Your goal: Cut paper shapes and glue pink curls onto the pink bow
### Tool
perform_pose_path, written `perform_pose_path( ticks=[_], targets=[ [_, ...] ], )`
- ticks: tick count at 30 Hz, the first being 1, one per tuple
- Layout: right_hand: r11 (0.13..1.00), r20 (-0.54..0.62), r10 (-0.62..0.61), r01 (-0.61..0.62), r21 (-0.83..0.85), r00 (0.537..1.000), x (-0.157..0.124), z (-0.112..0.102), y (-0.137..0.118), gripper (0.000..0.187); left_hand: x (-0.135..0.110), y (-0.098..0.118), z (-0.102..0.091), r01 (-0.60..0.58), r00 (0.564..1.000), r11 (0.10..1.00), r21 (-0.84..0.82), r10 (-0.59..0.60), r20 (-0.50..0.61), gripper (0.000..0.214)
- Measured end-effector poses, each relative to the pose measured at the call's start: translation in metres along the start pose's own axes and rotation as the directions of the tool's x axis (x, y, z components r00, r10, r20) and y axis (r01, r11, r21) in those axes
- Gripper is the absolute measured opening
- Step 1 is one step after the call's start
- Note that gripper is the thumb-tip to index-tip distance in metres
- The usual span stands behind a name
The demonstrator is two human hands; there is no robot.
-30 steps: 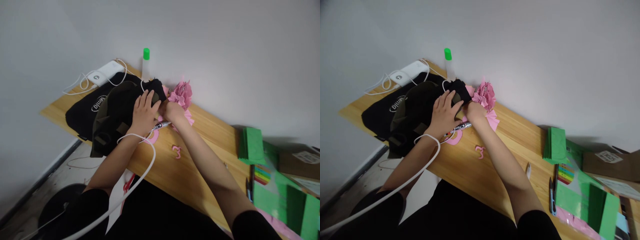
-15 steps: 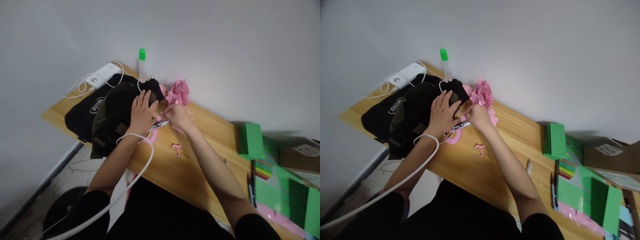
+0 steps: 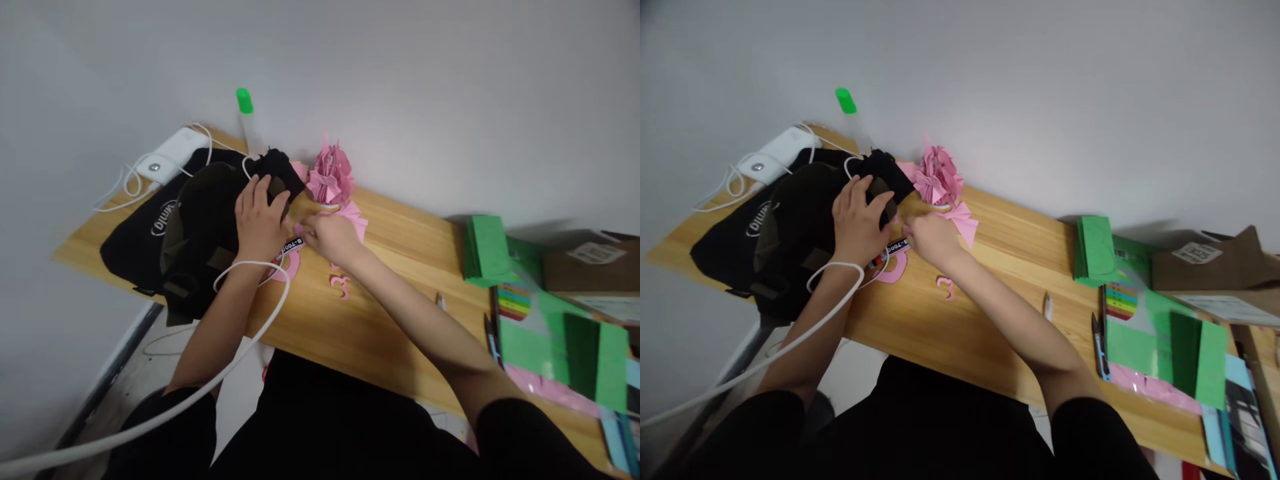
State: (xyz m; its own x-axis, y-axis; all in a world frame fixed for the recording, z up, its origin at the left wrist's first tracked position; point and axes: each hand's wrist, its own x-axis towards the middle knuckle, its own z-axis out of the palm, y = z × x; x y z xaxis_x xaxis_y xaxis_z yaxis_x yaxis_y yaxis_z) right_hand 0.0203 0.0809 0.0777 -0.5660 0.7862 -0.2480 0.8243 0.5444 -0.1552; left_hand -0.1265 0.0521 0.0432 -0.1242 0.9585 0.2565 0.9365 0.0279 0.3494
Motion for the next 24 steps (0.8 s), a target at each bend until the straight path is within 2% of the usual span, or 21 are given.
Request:
perform_pose_path(
  ticks=[4,9,15,20,24],
  targets=[
    [0.999,-0.019,-0.044,0.044,0.001,0.999,0.035,0.010,-0.013,0.025,0.000,-0.002,0.001,0.010,0.999,1.000,-0.028,-0.011,-0.032,0.052],
    [0.999,-0.044,-0.032,0.032,-0.003,0.999,0.034,0.019,-0.008,0.030,0.000,-0.005,0.004,-0.029,0.997,0.999,-0.025,0.027,-0.071,0.049],
    [0.998,-0.061,0.061,-0.060,0.026,0.996,0.032,0.021,0.005,0.027,-0.001,-0.005,0.003,-0.052,0.997,0.999,0.016,0.053,-0.051,0.054],
    [0.979,-0.051,0.196,-0.193,0.070,0.979,0.043,0.013,0.002,0.026,-0.001,-0.004,0.002,-0.043,0.998,0.999,0.009,0.043,-0.049,0.053],
    [0.964,-0.026,0.250,-0.246,0.102,0.968,0.051,0.012,-0.003,0.026,-0.001,-0.005,0.003,-0.047,0.998,0.999,-0.008,0.046,-0.049,0.051]
  ],
)
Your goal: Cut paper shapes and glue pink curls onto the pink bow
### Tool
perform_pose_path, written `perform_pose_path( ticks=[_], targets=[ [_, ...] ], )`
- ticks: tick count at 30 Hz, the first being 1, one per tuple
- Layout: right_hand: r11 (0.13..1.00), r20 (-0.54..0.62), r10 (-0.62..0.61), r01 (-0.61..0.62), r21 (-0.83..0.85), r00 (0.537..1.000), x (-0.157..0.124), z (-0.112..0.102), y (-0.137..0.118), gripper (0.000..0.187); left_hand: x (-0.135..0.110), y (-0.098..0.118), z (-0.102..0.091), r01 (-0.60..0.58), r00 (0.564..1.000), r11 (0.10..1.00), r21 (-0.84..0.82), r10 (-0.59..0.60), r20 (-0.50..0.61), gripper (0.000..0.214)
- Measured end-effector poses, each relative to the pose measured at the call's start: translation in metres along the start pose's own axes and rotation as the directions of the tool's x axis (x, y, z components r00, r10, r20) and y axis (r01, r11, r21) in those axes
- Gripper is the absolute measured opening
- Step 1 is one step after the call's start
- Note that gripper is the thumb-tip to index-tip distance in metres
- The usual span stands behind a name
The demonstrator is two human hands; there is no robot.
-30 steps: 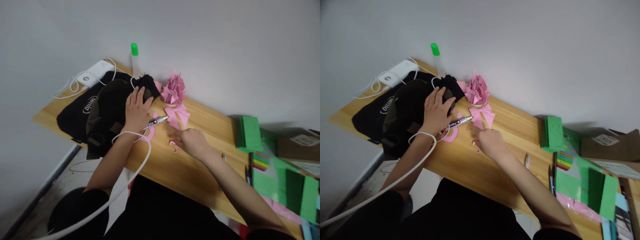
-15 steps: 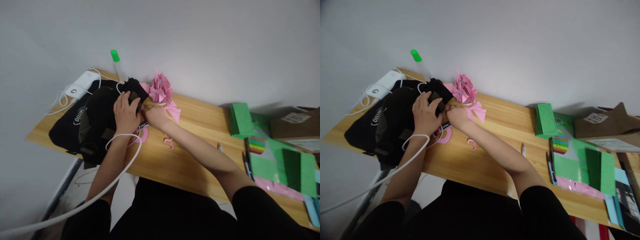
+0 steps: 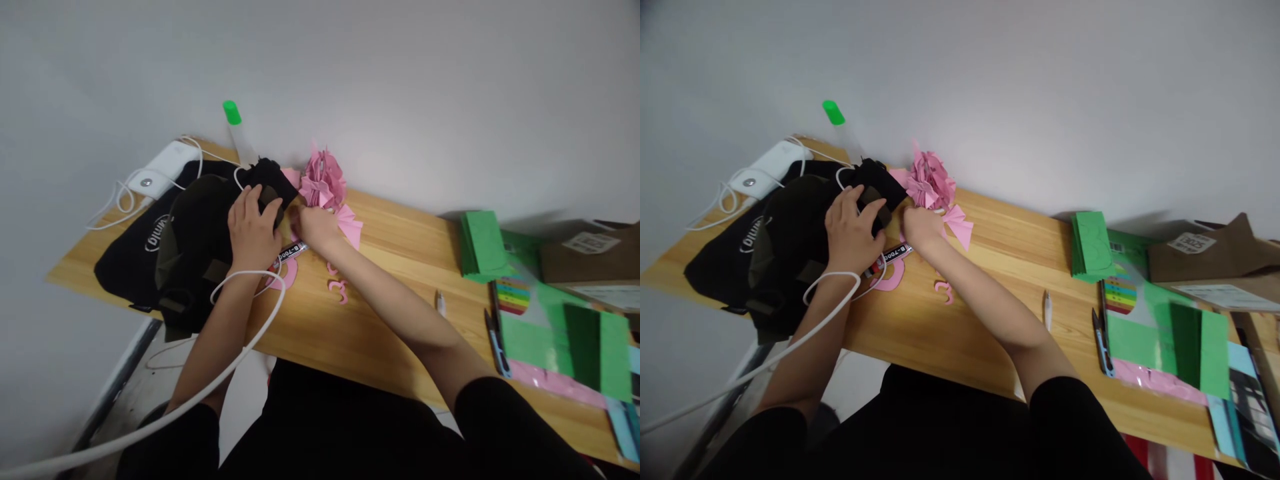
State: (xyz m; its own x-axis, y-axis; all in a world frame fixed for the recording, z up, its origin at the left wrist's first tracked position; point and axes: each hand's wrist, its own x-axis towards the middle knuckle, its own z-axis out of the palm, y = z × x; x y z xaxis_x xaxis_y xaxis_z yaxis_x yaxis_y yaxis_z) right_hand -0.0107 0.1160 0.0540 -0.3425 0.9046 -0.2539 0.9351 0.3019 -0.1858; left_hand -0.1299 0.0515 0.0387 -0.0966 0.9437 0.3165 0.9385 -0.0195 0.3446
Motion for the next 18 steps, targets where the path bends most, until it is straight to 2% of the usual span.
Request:
perform_pose_path(
  ticks=[8,18],
  targets=[
    [0.999,-0.002,0.030,-0.030,0.043,1.000,0.0080,0.0006,-0.0031,0.040,0.0003,0.0027,-0.0022,0.019,1.000,0.999,-0.029,-0.018,0.018,0.051],
    [0.998,0.001,0.003,-0.003,0.067,1.000,0.0075,0.0012,-0.0021,0.031,0.0004,0.0026,-0.0031,-0.006,0.999,0.999,0.038,0.005,0.034,0.054]
  ],
)
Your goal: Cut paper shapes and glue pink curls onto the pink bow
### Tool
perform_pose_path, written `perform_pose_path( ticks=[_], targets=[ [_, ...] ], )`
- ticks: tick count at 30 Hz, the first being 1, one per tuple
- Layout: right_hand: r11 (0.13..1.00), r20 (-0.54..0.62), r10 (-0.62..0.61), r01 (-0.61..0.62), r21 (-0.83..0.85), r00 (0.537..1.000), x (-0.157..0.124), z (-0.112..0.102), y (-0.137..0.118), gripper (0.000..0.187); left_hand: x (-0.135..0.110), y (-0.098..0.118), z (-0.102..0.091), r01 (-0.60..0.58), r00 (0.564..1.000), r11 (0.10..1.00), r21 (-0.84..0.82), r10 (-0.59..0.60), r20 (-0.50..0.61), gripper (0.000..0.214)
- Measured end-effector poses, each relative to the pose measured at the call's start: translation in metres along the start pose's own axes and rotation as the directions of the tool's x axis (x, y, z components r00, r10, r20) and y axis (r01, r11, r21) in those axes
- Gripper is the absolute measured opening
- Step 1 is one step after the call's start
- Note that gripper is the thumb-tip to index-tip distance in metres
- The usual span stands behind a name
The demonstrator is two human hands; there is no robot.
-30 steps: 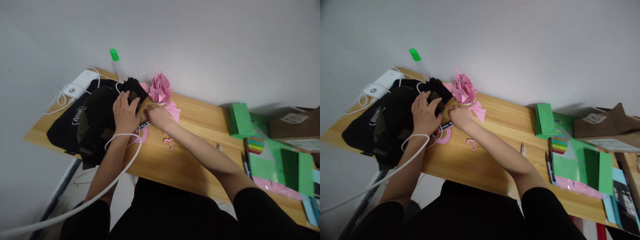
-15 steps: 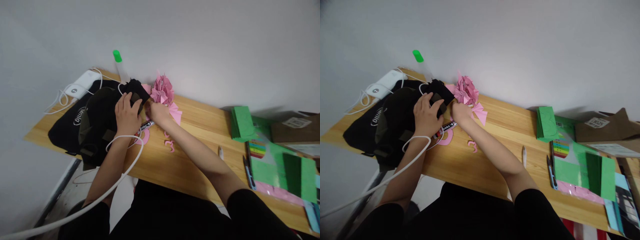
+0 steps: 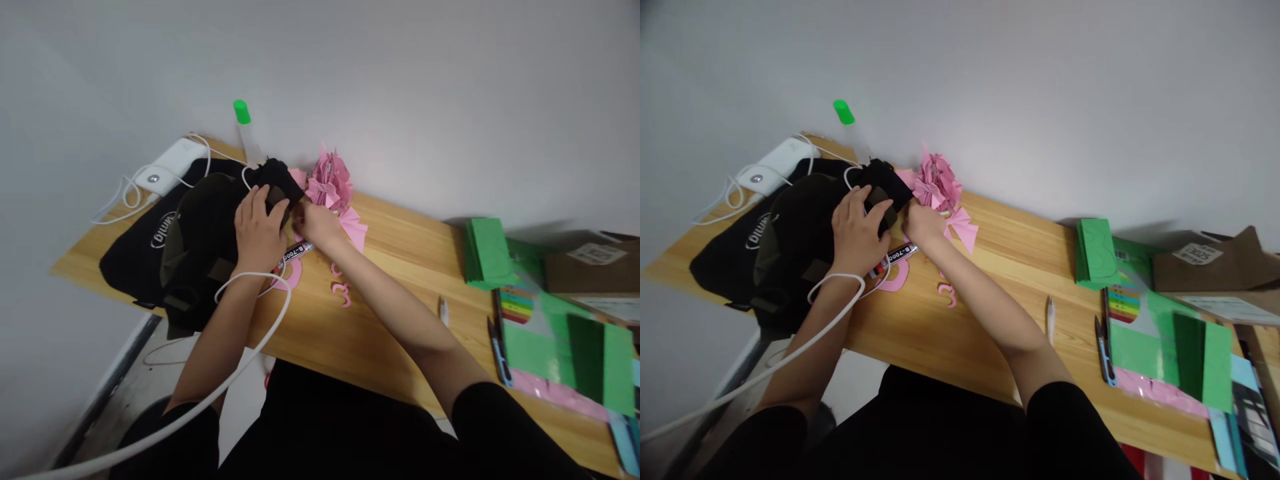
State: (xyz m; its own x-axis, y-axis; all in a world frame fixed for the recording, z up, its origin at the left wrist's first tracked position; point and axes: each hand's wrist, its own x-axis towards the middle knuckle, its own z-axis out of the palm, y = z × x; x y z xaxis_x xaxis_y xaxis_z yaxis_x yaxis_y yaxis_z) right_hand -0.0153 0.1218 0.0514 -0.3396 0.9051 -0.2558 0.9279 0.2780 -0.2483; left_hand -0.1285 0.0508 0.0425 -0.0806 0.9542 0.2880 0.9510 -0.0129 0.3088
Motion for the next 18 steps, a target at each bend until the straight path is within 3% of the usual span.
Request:
perform_pose_path(
  ticks=[12,18],
  targets=[
    [0.993,-0.099,-0.047,0.057,0.104,0.994,-0.005,0.004,-0.004,0.027,-0.002,-0.001,0.000,-0.008,0.999,0.998,-0.057,0.006,-0.036,0.048],
    [0.947,-0.161,-0.077,0.123,0.297,0.984,-0.032,-0.002,0.006,0.018,-0.001,-0.002,0.002,0.013,1.000,0.997,-0.075,-0.014,-0.011,0.048]
  ],
)
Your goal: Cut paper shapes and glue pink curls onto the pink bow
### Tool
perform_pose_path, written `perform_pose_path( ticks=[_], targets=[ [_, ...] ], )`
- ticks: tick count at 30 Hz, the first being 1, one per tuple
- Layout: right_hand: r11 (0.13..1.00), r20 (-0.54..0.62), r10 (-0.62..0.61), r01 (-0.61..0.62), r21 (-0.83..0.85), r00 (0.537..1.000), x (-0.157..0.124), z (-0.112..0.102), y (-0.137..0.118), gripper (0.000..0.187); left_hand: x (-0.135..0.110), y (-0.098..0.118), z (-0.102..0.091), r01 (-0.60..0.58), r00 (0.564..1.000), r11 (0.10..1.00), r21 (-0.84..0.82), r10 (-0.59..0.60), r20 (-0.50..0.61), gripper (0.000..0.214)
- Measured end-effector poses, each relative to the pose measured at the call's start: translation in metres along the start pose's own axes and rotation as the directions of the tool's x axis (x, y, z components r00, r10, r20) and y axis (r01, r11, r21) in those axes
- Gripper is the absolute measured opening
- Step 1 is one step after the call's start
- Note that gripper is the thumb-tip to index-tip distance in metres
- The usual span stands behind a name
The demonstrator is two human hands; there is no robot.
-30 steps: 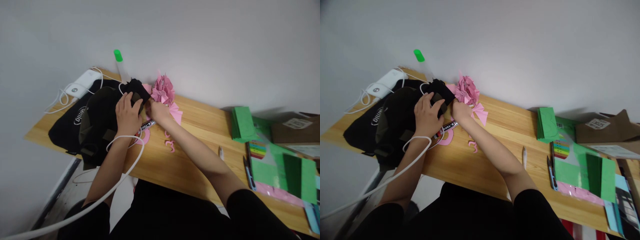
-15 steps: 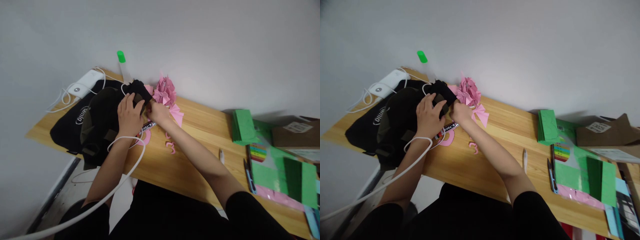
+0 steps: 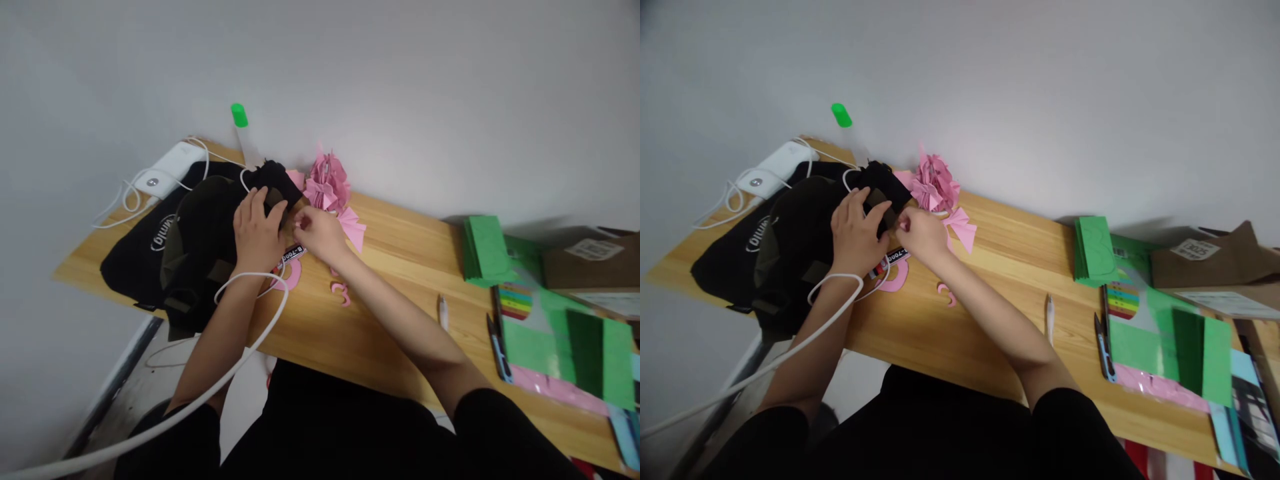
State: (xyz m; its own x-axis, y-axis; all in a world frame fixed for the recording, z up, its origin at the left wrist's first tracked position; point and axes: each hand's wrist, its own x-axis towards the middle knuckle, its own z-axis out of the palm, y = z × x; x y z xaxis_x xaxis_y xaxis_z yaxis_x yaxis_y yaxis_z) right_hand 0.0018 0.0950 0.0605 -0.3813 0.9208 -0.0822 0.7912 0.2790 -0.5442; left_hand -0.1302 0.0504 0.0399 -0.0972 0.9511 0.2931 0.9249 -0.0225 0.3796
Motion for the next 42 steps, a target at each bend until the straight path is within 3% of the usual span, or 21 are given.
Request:
perform_pose_path(
  ticks=[6,8,10,12,14,15,21,25,32,42],
  targets=[
    [0.978,-0.041,0.104,-0.094,0.187,0.994,-0.076,-0.034,0.053,0.014,-0.003,0.008,-0.004,0.008,1.000,1.000,0.016,-0.008,-0.010,0.051],
    [0.967,-0.055,0.170,-0.156,0.202,0.984,-0.103,-0.039,0.078,0.011,-0.009,0.020,-0.005,-0.050,0.998,0.999,0.008,0.050,-0.025,0.046],
    [0.957,-0.059,0.224,-0.208,0.204,0.973,-0.124,-0.037,0.099,0.010,-0.017,0.035,-0.002,-0.182,0.981,0.983,-0.038,0.184,0.064,0.037],
    [0.951,-0.065,0.258,-0.241,0.192,0.964,-0.140,-0.031,0.112,0.010,-0.026,0.048,0.005,-0.355,0.877,0.921,-0.162,0.388,0.283,0.028],
    [0.951,-0.080,0.274,-0.258,0.169,0.958,-0.151,-0.025,0.117,0.011,-0.033,0.057,0.013,-0.414,0.782,0.876,-0.249,0.482,0.395,0.028],
    [0.953,-0.086,0.276,-0.261,0.156,0.957,-0.154,-0.022,0.117,0.011,-0.035,0.059,0.016,-0.418,0.765,0.871,-0.260,0.491,0.416,0.028],
    [0.950,-0.094,0.310,-0.304,0.069,0.946,-0.167,-0.020,0.105,0.014,-0.040,0.059,0.019,-0.391,0.780,0.902,-0.185,0.431,0.455,0.022],
    [0.932,-0.075,0.362,-0.362,0.007,0.929,-0.173,-0.019,0.092,0.019,-0.047,0.064,0.012,-0.262,0.790,0.939,-0.222,0.341,0.510,0.019],
    [0.938,0.118,0.344,-0.347,0.003,0.932,-0.171,-0.008,0.071,0.014,-0.070,0.076,0.013,-0.052,0.799,0.953,-0.299,0.219,0.561,0.014],
    [0.916,0.191,0.396,-0.402,-0.008,0.898,-0.162,0.003,0.058,0.022,-0.085,0.075,0.015,0.183,0.859,0.926,-0.329,0.012,0.512,0.011]
  ],
)
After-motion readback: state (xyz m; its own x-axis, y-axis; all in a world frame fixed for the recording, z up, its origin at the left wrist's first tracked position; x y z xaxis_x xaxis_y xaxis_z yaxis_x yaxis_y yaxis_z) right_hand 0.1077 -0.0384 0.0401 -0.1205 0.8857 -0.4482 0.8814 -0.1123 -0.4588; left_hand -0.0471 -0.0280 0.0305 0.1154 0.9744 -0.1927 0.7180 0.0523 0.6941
